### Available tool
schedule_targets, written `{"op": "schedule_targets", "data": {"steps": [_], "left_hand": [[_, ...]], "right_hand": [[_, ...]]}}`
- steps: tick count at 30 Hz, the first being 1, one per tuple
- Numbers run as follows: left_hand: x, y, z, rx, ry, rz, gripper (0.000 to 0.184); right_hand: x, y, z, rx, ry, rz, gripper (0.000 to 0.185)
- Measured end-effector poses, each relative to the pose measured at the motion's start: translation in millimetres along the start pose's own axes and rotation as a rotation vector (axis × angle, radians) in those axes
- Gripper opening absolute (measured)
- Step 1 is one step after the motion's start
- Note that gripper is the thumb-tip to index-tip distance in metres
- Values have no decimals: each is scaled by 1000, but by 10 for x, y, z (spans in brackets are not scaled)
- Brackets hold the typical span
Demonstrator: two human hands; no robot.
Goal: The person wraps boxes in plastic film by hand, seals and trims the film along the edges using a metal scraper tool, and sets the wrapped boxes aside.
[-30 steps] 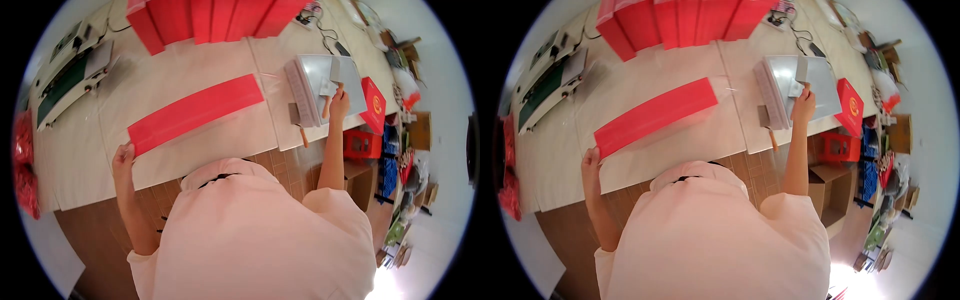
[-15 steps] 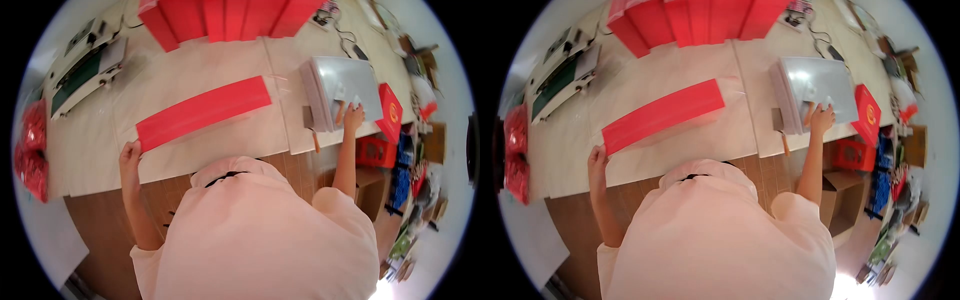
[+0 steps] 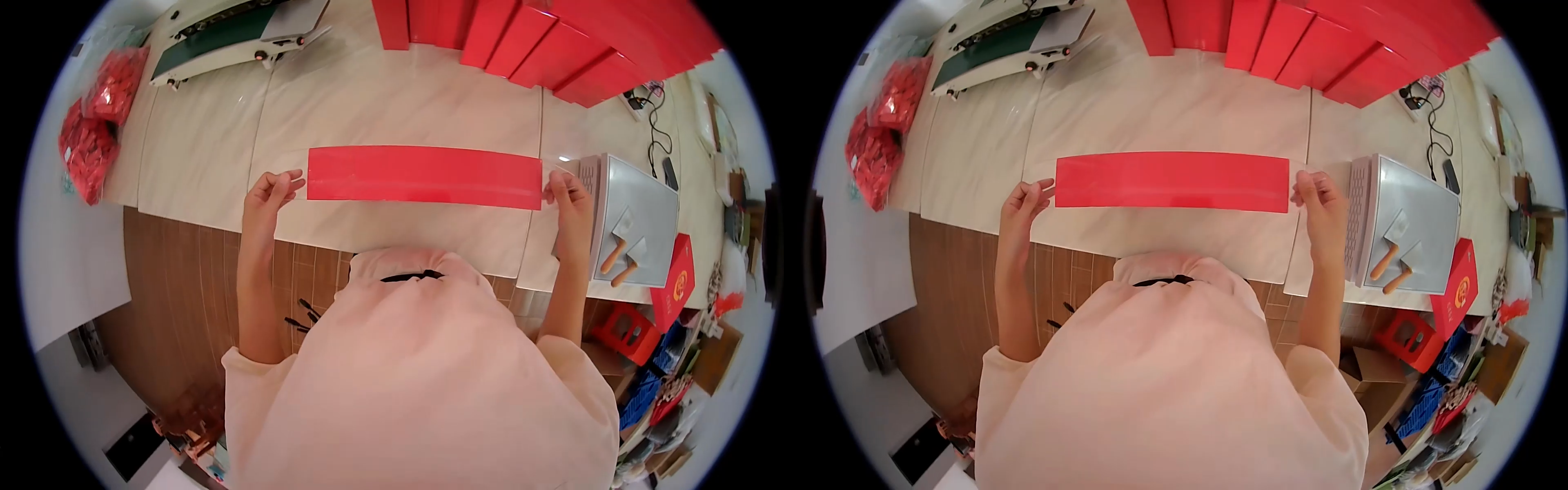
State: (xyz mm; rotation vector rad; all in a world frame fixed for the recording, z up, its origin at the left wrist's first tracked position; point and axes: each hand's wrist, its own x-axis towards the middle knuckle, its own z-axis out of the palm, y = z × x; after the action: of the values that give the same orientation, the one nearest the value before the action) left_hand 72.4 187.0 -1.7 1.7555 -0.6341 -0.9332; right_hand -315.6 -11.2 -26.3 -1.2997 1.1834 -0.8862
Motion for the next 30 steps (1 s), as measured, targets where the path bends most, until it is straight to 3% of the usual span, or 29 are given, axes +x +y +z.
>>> {"op": "schedule_targets", "data": {"steps": [11, 30], "left_hand": [[50, -99, -51, -13, -6, -14, 26], [30, -58, -81, 6, -16, 34, 25]], "right_hand": [[3, 10, -34, 71, 19, 80, 33], [-8, -18, -43, 68, 66, 32, 33]]}}
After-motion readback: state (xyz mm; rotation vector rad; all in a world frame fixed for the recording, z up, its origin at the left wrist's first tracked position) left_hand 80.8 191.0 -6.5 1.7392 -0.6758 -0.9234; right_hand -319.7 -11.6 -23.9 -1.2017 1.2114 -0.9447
